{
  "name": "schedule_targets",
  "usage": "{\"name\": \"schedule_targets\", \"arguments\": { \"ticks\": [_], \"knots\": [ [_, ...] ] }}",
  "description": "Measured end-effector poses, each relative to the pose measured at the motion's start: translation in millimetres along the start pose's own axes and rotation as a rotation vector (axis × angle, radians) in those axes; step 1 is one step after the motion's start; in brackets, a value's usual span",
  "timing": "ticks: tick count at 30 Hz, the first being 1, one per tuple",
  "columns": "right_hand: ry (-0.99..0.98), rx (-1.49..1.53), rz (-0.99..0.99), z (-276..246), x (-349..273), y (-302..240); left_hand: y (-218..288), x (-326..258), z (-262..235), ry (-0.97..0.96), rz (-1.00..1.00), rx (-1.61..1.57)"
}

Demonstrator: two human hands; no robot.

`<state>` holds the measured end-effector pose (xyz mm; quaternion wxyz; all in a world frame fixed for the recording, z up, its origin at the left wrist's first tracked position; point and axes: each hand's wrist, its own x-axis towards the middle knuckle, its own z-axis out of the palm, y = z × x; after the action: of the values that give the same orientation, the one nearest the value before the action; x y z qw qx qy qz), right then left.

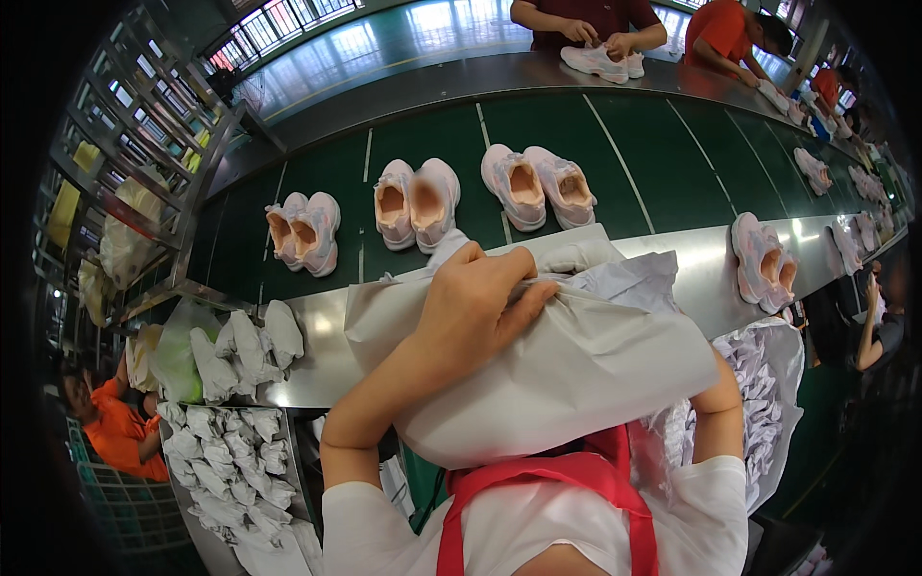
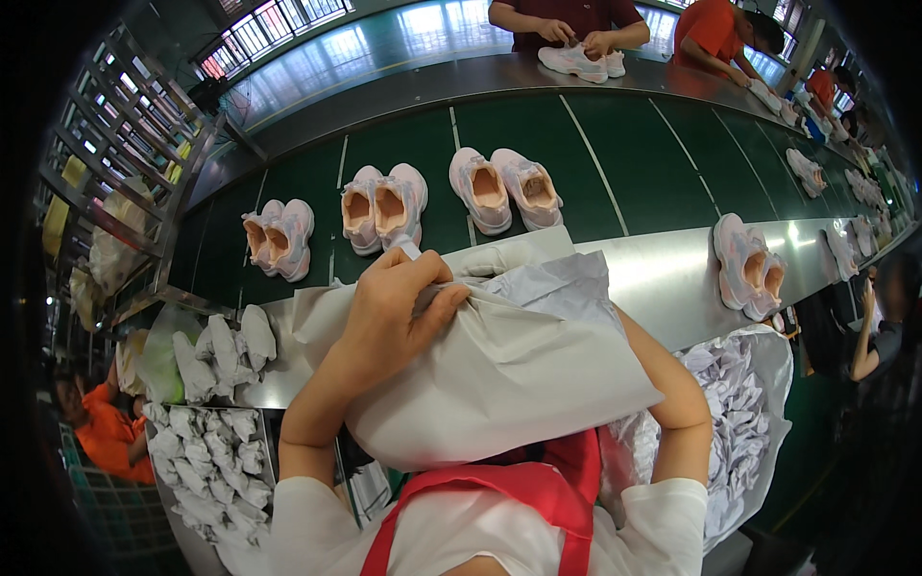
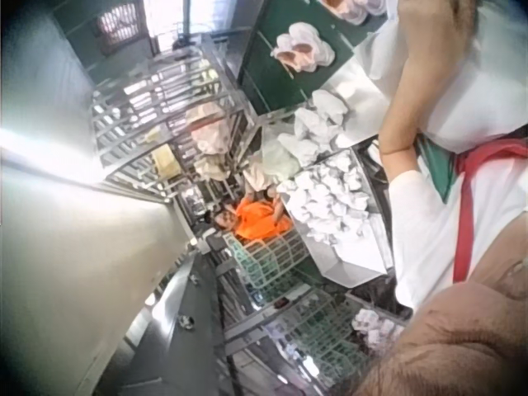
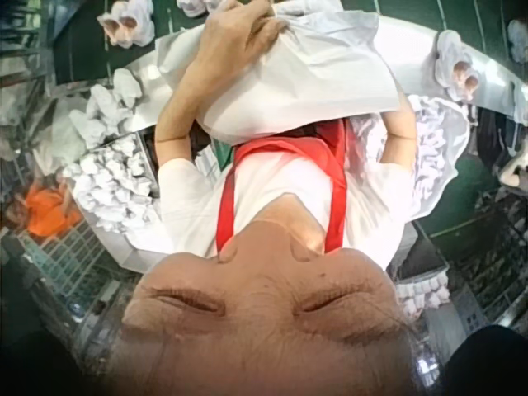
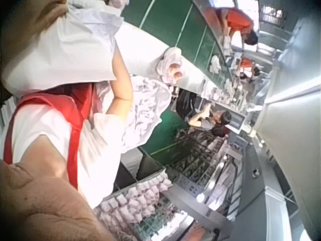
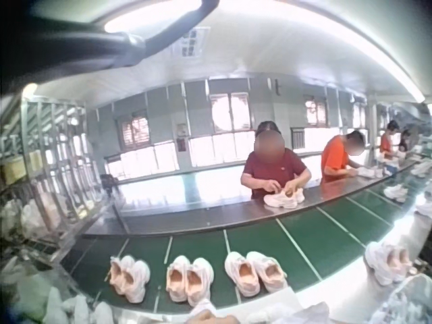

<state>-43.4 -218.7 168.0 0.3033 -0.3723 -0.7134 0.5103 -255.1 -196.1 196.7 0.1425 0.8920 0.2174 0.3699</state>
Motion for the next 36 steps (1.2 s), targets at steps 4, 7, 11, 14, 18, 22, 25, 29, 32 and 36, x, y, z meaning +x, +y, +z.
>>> {"name": "schedule_targets", "arguments": {
  "ticks": [4, 7, 11, 14, 18, 22, 25, 29, 32, 36],
  "knots": [
    [0.584, -0.138, -0.135, -37, -10, -24, -8, 12, -12, 0.206, -0.002, 0.125],
    [1.135, -0.159, -0.29, -43, -42, -58, -29, 8, -22, 0.388, -0.012, 0.333],
    [1.046, -0.947, 0.063, 32, -50, -77, -24, 3, -14, 0.373, 0.001, 0.167],
    [0.74, -0.93, 0.078, 59, -37, -69, -3, -10, -7, 0.315, -0.051, -0.247],
    [0.472, -0.305, -0.199, 70, -10, -41, 12, -19, -7, 0.352, -0.144, -1.013],
    [0.224, 0.14, -0.205, 78, 8, -7, 15, -9, 20, 0.541, -0.258, -1.557],
    [0.212, 0.174, -0.194, 78, 18, -2, 1, -6, 29, 0.58, -0.304, -1.547],
    [0.519, 0.256, 0.005, 72, 11, -14, -8, -8, 6, 0.362, -0.307, -0.706],
    [0.782, 0.061, 0.0, 60, 9, -7, 1, -25, 2, 0.082, -0.319, -0.25],
    [0.793, -0.033, -0.06, 65, -5, -30, -10, -41, 29, -0.149, -0.637, -0.706]
  ]
}}
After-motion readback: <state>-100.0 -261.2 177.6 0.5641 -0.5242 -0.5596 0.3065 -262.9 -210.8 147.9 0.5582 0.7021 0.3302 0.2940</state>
